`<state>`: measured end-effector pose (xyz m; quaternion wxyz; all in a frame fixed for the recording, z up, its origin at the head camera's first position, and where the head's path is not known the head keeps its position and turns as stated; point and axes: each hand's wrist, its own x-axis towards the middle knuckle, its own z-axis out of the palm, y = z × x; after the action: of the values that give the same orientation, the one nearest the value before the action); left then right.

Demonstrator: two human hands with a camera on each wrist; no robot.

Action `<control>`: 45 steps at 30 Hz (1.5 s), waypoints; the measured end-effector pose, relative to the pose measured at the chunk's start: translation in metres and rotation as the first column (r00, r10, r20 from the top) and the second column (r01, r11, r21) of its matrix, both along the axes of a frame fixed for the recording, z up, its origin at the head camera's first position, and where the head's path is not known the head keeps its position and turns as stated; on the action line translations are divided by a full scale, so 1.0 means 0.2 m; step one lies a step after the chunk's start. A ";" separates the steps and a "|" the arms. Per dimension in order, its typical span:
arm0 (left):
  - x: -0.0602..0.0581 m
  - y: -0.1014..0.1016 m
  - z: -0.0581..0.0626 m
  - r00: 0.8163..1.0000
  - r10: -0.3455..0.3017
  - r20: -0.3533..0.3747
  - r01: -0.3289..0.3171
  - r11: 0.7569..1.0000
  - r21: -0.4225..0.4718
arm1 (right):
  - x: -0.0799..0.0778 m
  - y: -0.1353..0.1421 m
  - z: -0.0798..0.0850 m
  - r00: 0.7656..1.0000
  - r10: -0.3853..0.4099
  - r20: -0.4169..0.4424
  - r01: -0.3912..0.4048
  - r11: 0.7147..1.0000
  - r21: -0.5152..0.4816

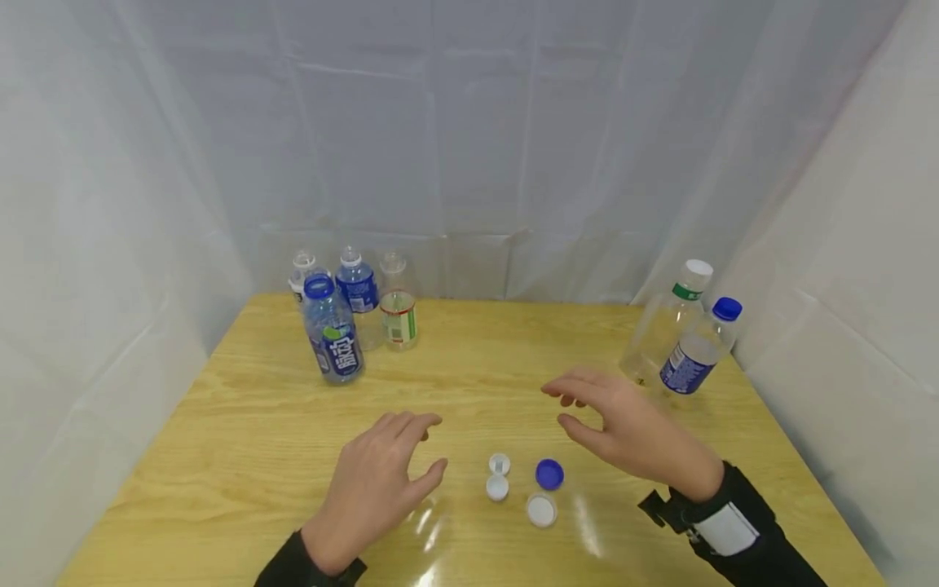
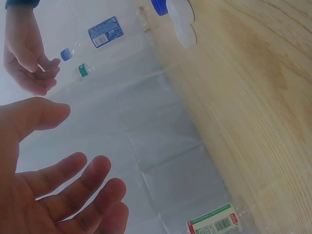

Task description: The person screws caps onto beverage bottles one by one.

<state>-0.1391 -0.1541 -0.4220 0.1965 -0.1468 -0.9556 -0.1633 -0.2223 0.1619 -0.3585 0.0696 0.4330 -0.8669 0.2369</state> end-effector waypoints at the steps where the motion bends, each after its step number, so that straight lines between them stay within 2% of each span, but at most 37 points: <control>1: 0.00 0.00 0.00 1.000 -0.001 -0.004 0.001 1.000 0.001 | 0.00 -0.01 -0.01 1.000 0.013 0.006 -0.013 1.000 -0.008; 10: 0.00 0.01 0.00 0.999 -0.030 -0.011 0.030 0.999 0.025 | 0.02 -0.10 -0.10 0.991 0.126 0.044 -0.124 0.992 -0.033; 23: 0.01 0.02 -0.01 0.999 -0.035 -0.004 0.035 0.999 0.034 | 0.06 -0.17 -0.21 0.973 0.182 0.145 -0.177 0.983 -0.042; 28: 0.02 0.00 0.00 1.000 -0.005 -0.017 0.005 1.000 0.023 | 0.06 -0.18 -0.24 0.967 0.177 0.185 -0.172 0.984 -0.041; 32: 0.01 -0.05 0.02 0.995 0.043 -0.086 -0.038 0.998 0.059 | 0.07 -0.19 -0.24 0.966 0.163 0.199 -0.160 0.987 -0.033; 35: -0.01 -0.10 0.07 0.982 0.103 -0.161 -0.087 0.991 0.105 | 0.07 -0.19 -0.25 0.964 0.153 0.218 -0.151 0.988 -0.024; 38: -0.04 -0.17 0.13 0.954 0.164 -0.251 -0.132 0.981 0.138 | 0.06 -0.19 -0.25 0.964 0.146 0.221 -0.146 0.989 -0.015; 42: -0.09 -0.29 0.24 0.894 0.232 -0.383 -0.170 0.967 0.189 | 0.06 -0.18 -0.26 0.966 0.132 0.224 -0.136 0.991 0.000; 45: -0.15 -0.39 0.32 0.852 0.284 -0.439 -0.196 0.952 0.236 | 0.05 -0.18 -0.27 0.966 0.124 0.228 -0.130 0.992 0.007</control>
<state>-0.1689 -0.2326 -0.3582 0.4527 -0.0422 -0.8715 -0.1840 -0.2122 0.1254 -0.4117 -0.0502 0.4584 -0.8422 0.2793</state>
